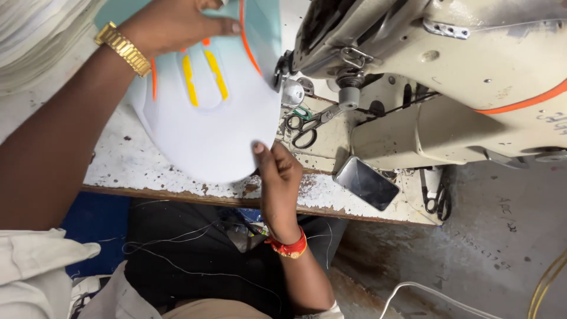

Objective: The person operates a sewing machine to stitch the edges of light blue and white fabric pieces, likely face masks. They guide the fabric through the machine, cut the thread, and stack the finished items on the table.

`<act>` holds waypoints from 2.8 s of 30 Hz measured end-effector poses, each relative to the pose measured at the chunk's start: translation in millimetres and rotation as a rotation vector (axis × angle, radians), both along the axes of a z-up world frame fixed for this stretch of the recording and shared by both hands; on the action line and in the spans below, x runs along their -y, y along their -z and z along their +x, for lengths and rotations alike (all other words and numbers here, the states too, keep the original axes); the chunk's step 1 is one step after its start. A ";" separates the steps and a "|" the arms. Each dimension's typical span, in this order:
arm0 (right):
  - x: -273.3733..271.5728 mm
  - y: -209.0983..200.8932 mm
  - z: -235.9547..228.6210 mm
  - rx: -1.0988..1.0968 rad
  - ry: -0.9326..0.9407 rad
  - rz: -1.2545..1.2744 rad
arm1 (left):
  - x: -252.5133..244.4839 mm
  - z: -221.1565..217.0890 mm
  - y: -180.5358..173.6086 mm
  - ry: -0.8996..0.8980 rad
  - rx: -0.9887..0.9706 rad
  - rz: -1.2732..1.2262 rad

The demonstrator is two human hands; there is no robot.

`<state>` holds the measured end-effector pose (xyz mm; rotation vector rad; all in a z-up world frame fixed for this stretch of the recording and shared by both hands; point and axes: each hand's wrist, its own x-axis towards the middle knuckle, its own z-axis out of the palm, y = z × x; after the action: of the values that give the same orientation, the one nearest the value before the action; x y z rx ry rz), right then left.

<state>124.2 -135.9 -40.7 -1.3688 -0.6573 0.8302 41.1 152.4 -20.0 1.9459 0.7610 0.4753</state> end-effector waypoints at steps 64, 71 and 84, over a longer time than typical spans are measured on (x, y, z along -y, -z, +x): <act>28.5 -0.9 79.6 1.073 0.226 -0.103 | 154.6 -29.4 9.6 -0.086 0.751 -0.511; 126.3 -48.6 227.4 1.762 0.856 -0.220 | 119.4 -9.2 16.5 -0.107 0.733 -0.578; 120.9 -28.2 238.5 1.602 0.856 -0.101 | 59.6 27.2 39.8 -0.063 0.753 -0.384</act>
<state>362.8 -256.8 -12.4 -2.0090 -1.0279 -1.1176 68.3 92.8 -59.8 1.2439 0.3794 0.9500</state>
